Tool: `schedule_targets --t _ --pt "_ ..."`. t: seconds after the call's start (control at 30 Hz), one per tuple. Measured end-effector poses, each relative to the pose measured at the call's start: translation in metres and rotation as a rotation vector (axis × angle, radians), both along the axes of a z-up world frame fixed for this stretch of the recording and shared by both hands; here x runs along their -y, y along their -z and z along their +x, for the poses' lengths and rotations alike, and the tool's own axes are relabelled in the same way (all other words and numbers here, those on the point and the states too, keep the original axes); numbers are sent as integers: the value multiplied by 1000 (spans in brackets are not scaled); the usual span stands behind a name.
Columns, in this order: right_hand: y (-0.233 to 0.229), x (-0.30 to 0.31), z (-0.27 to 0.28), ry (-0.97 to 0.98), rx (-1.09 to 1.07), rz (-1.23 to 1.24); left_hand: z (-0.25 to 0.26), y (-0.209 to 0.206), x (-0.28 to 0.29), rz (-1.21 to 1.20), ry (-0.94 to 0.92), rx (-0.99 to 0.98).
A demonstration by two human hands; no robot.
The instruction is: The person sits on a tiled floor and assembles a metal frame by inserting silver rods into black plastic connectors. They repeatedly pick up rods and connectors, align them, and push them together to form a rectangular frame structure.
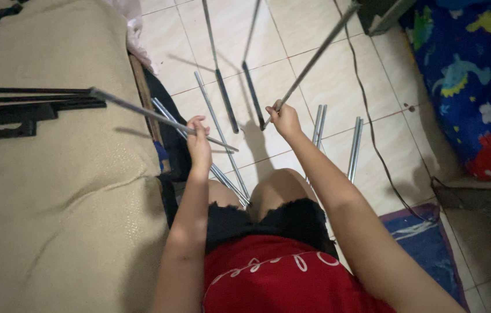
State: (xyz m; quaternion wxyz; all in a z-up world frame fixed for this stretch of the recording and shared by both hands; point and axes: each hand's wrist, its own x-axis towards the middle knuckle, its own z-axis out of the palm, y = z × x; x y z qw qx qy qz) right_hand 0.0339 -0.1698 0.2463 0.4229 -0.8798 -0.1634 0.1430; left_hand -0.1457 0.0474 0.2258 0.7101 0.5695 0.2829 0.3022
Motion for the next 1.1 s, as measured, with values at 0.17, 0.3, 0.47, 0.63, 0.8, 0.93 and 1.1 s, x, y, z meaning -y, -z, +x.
schedule_targets --t 0.17,0.3,0.47,0.63,0.8,0.93,1.1 --pt "58 -7 1 57 37 1 -7 -17 10 65 130 -132" --pt "86 -1 4 84 2 85 -9 -15 16 114 128 -320" --pt "87 3 7 47 -3 8 -7 1 25 35 194 -250" --pt "73 1 7 65 -43 -10 2 11 33 65 212 -248" --pt "76 1 7 78 -15 -102 5 4 39 96 240 -289" --pt "94 10 9 101 28 -86 7 -3 41 125 261 -297" --pt "128 31 4 144 -179 -401 14 -6 36 41 246 -203"
